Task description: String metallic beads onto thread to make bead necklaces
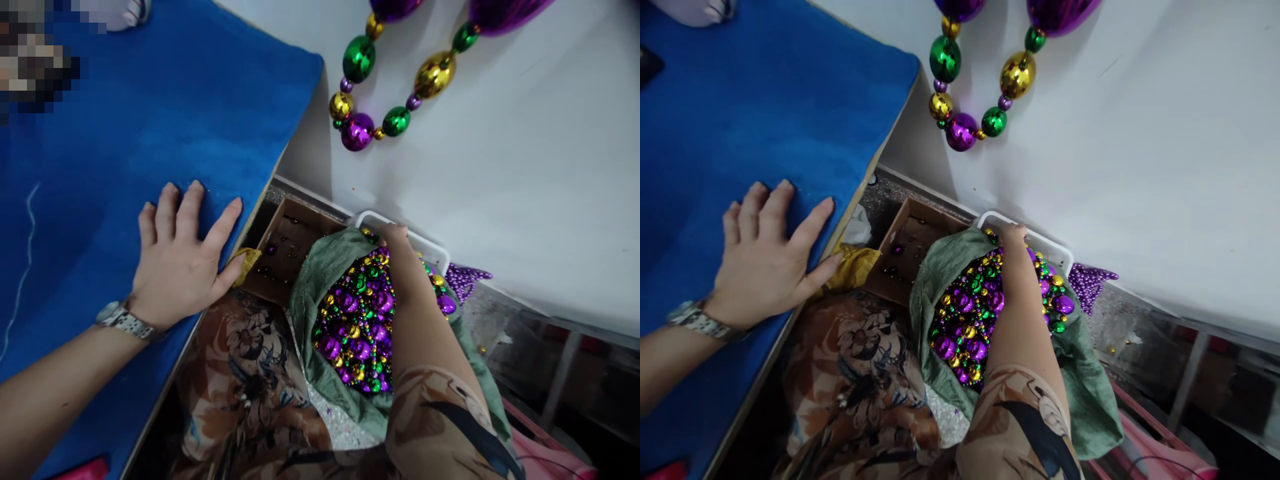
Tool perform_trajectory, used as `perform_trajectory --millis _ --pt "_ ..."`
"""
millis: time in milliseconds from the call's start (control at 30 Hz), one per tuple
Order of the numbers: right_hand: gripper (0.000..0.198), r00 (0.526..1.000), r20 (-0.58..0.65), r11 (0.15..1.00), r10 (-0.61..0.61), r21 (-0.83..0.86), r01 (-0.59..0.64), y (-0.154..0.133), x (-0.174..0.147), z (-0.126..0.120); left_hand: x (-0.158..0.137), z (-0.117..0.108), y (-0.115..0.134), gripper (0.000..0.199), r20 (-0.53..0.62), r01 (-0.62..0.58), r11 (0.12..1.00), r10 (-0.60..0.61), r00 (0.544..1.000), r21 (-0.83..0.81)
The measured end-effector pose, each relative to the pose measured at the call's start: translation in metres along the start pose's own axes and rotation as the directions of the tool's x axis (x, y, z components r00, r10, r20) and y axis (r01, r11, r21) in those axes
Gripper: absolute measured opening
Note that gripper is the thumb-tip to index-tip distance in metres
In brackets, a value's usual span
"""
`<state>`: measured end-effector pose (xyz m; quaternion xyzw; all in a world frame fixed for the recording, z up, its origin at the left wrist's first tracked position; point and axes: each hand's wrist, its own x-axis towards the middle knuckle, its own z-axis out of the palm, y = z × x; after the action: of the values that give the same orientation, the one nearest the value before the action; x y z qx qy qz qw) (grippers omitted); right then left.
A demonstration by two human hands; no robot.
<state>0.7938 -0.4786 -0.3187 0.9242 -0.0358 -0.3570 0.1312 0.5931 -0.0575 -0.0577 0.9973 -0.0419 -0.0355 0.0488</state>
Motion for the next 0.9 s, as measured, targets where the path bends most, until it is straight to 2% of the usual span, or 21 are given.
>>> perform_trajectory --millis 100,300,433,567,667,733,767,800,833,867,900 --pt "0.058 0.998 0.069 0.997 -0.009 -0.077 0.014 -0.005 -0.013 0.001 0.0 0.0 -0.001 0.077 -0.001 -0.005 1.0 0.005 1.0 -0.005" --pt "0.056 0.987 0.105 0.981 -0.12 -0.14 0.134 -0.007 -0.038 -0.008 -0.001 -0.001 0.002 0.075 -0.012 -0.003 1.0 0.003 1.0 -0.02" --pt "0.057 0.984 0.157 0.977 -0.087 -0.181 0.115 0.003 -0.049 -0.03 -0.001 0.003 -0.001 0.075 -0.049 -0.021 0.999 0.02 0.999 -0.027" --pt "0.062 0.98 0.188 0.979 -0.07 -0.176 0.103 0.024 -0.069 -0.057 -0.001 0.002 -0.006 0.076 -0.139 -0.026 0.999 0.022 0.99 -0.028" --pt "0.065 0.986 0.141 0.986 -0.087 -0.132 0.105 0.046 -0.098 -0.074 -0.003 0.002 0.011 0.071 -0.231 -0.105 0.993 0.09 0.969 -0.052" --pt "0.068 0.991 0.085 0.989 -0.099 -0.1 0.107 0.065 -0.124 -0.082 -0.005 0.013 0.042 0.057 -0.227 -0.267 0.955 0.234 0.945 -0.131" --pt "0.069 0.993 0.059 0.99 -0.103 -0.09 0.108 0.075 -0.139 -0.085 -0.006 0.024 0.062 0.046 -0.164 -0.359 0.908 0.328 0.93 -0.217" --pt "0.07 0.994 0.031 0.991 -0.109 -0.079 0.111 0.086 -0.154 -0.086 -0.008 0.039 0.082 0.038 -0.048 -0.403 0.854 0.411 0.91 -0.329" --pt "0.07 0.993 -0.002 0.991 -0.12 -0.063 0.119 0.097 -0.17 -0.086 -0.008 0.057 0.103 0.032 0.069 -0.348 0.83 0.417 0.906 -0.437" --pt "0.069 0.99 -0.039 0.99 -0.134 -0.043 0.132 0.108 -0.188 -0.084 -0.008 0.076 0.121 0.033 0.224 -0.199 0.839 0.35 0.91 -0.506" --pt "0.068 0.985 -0.083 0.988 -0.152 -0.017 0.151 0.119 -0.206 -0.082 -0.008 0.097 0.136 0.036 0.403 -0.024 0.851 0.273 0.874 -0.525"
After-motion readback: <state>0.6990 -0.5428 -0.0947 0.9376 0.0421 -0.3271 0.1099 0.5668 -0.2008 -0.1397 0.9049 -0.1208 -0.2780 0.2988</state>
